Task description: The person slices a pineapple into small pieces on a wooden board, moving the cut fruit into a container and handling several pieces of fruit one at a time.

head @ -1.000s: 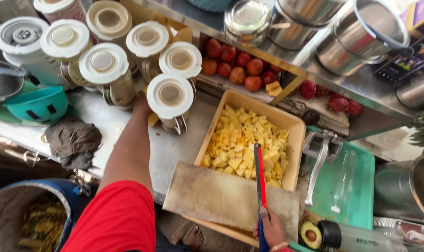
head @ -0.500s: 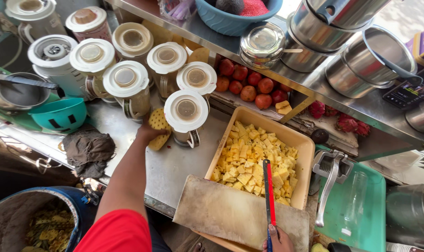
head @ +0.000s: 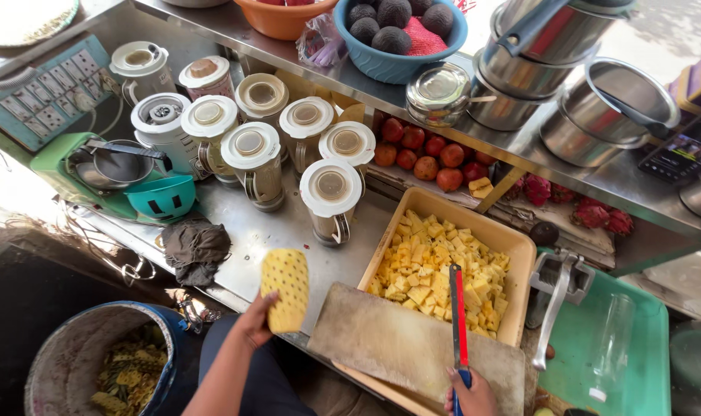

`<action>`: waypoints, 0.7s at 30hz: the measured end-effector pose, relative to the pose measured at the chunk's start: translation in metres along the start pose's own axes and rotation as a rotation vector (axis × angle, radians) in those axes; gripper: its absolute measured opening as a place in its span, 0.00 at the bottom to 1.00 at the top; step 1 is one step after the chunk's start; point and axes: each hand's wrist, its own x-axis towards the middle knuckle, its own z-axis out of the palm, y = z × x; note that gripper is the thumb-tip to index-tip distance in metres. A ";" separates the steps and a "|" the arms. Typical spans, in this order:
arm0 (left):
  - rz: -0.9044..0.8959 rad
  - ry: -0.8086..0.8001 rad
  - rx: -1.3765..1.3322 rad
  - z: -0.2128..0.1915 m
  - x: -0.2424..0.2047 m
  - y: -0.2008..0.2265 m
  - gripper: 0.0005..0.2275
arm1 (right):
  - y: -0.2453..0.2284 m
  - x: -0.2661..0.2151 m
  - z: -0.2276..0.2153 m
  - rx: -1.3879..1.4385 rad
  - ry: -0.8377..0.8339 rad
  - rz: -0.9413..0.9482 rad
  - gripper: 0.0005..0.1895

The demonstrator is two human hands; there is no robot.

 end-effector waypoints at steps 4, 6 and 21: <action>-0.038 -0.081 0.210 0.062 -0.057 -0.011 0.40 | -0.010 -0.019 0.009 0.050 0.084 -0.060 0.17; -0.041 -0.052 0.394 0.095 -0.065 -0.026 0.43 | -0.006 -0.031 0.011 0.083 0.125 -0.126 0.17; 0.517 -0.570 2.070 0.248 -0.051 -0.055 0.49 | 0.071 -0.106 -0.025 0.445 0.173 -0.331 0.13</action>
